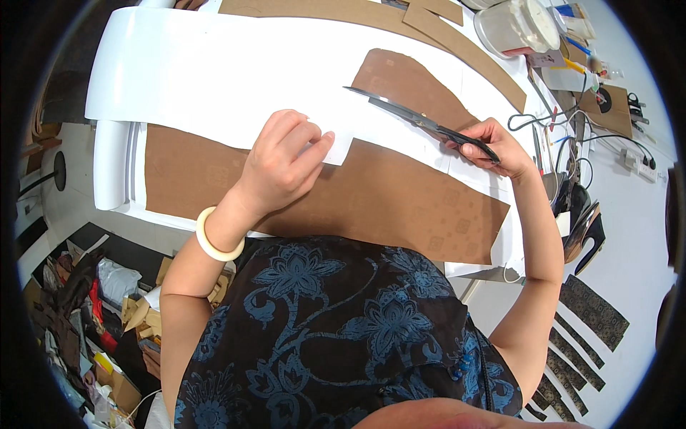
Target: The person aligns a cardboard template on a brown fabric sheet and uses a rotary cutter to trace the outline. They then switch to scissors to trim the fabric along the marked lines, refining the edges and separating the cut piece from the main sheet.
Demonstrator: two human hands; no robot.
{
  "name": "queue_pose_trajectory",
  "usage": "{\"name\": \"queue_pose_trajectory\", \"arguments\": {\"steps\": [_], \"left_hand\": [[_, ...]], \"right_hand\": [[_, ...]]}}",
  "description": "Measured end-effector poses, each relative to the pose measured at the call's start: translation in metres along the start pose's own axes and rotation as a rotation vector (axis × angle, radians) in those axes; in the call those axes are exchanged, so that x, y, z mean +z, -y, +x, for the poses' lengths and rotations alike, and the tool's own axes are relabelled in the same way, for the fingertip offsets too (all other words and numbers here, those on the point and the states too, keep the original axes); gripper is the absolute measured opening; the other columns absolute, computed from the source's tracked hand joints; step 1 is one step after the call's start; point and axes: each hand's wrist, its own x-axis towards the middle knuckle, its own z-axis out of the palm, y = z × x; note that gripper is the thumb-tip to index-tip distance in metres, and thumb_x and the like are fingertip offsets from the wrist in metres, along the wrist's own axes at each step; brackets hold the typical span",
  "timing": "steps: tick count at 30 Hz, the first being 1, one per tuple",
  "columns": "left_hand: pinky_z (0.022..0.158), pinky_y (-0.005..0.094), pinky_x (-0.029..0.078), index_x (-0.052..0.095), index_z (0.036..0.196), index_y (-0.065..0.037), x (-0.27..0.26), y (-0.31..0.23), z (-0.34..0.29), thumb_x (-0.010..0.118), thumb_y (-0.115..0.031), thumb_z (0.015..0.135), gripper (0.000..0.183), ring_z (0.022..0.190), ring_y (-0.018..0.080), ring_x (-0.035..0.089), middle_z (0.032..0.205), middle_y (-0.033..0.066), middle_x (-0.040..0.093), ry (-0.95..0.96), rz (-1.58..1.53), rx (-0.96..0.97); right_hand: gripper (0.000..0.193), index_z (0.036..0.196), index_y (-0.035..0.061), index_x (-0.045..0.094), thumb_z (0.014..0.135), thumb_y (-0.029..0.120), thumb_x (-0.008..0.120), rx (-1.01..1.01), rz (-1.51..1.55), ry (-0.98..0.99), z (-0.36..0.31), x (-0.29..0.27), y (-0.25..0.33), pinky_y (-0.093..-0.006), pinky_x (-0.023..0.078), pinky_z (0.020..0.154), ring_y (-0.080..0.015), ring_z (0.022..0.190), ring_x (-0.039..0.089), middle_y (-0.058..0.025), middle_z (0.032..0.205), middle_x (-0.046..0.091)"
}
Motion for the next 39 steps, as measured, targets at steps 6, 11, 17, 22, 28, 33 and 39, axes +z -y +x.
{"name": "queue_pose_trajectory", "arguments": {"steps": [6, 11, 17, 22, 28, 33, 39], "left_hand": [[0.078, 0.0389, 0.051, 0.072, 0.095, 0.002, 0.000, 0.000, 0.000, 0.074, 0.003, 0.075, 0.021, 0.084, 0.0259, 0.058, 0.087, 0.0090, 0.059, 0.004, -0.019, -0.010], [0.078, 0.0389, 0.050, 0.072, 0.094, 0.000, 0.001, 0.000, -0.002, 0.075, 0.004, 0.074, 0.021, 0.084, 0.0264, 0.058, 0.087, 0.0090, 0.059, -0.024, -0.019, -0.015], [0.072, 0.0349, 0.050, 0.069, 0.093, 0.001, -0.002, -0.001, -0.001, 0.075, 0.006, 0.078, 0.018, 0.079, 0.0293, 0.058, 0.089, 0.0107, 0.060, -0.099, -0.237, -0.318], [0.075, 0.0272, 0.047, 0.066, 0.101, 0.004, 0.004, 0.010, -0.010, 0.072, -0.003, 0.094, 0.012, 0.084, 0.0121, 0.058, 0.096, 0.0053, 0.063, -0.242, -0.687, -0.776], [0.076, 0.0244, 0.046, 0.067, 0.117, 0.004, 0.009, 0.005, -0.003, 0.069, -0.009, 0.099, 0.023, 0.086, 0.0064, 0.055, 0.100, 0.0034, 0.067, -0.487, -1.136, -1.076], [0.072, 0.0239, 0.046, 0.067, 0.120, 0.005, 0.025, 0.013, -0.014, 0.072, -0.010, 0.096, 0.029, 0.081, 0.0066, 0.053, 0.112, 0.0079, 0.069, -0.448, -1.005, -0.977], [0.062, 0.0270, 0.045, 0.069, 0.112, 0.009, 0.033, 0.015, -0.012, 0.077, -0.015, 0.092, 0.032, 0.067, 0.0063, 0.049, 0.133, 0.0120, 0.066, -0.403, -0.758, -0.913]], "right_hand": [[0.035, 0.111, -0.0033, 0.080, 0.090, 0.024, 0.087, 0.009, -0.032, -0.009, -0.001, 0.000, 0.000, -0.0215, 0.023, 0.043, -0.0022, 0.048, 0.039, 0.0042, 0.063, 0.058], [0.035, 0.112, -0.0012, 0.080, 0.089, 0.024, 0.088, 0.002, -0.078, -0.021, -0.004, 0.003, -0.001, -0.0210, 0.026, 0.045, -0.0017, 0.051, 0.042, 0.0047, 0.066, 0.060], [0.041, 0.115, 0.0017, 0.080, 0.086, 0.029, 0.090, -0.017, -0.139, -0.078, -0.019, 0.013, -0.007, -0.0206, 0.027, 0.049, -0.0009, 0.055, 0.042, 0.0071, 0.067, 0.059], [0.040, 0.110, 0.0004, 0.078, 0.093, 0.037, 0.083, 0.085, 0.104, -0.281, -0.057, 0.077, -0.010, -0.0205, 0.026, 0.048, -0.0023, 0.054, 0.042, 0.0060, 0.068, 0.057], [0.041, 0.113, -0.0069, 0.072, 0.099, 0.031, 0.075, -0.095, 0.574, -0.476, -0.055, 0.206, -0.045, -0.0203, 0.032, 0.048, -0.0038, 0.054, 0.046, 0.0034, 0.071, 0.058], [0.038, 0.112, -0.0034, 0.073, 0.101, 0.033, 0.072, -0.173, 0.701, -0.589, -0.020, 0.283, -0.049, -0.0207, 0.035, 0.049, -0.0042, 0.056, 0.050, 0.0032, 0.072, 0.060], [0.035, 0.093, 0.0033, 0.072, 0.099, 0.038, 0.076, -0.299, 0.830, -0.696, 0.038, 0.318, -0.048, -0.0220, 0.039, 0.049, -0.0060, 0.054, 0.052, 0.0023, 0.070, 0.059]]}}
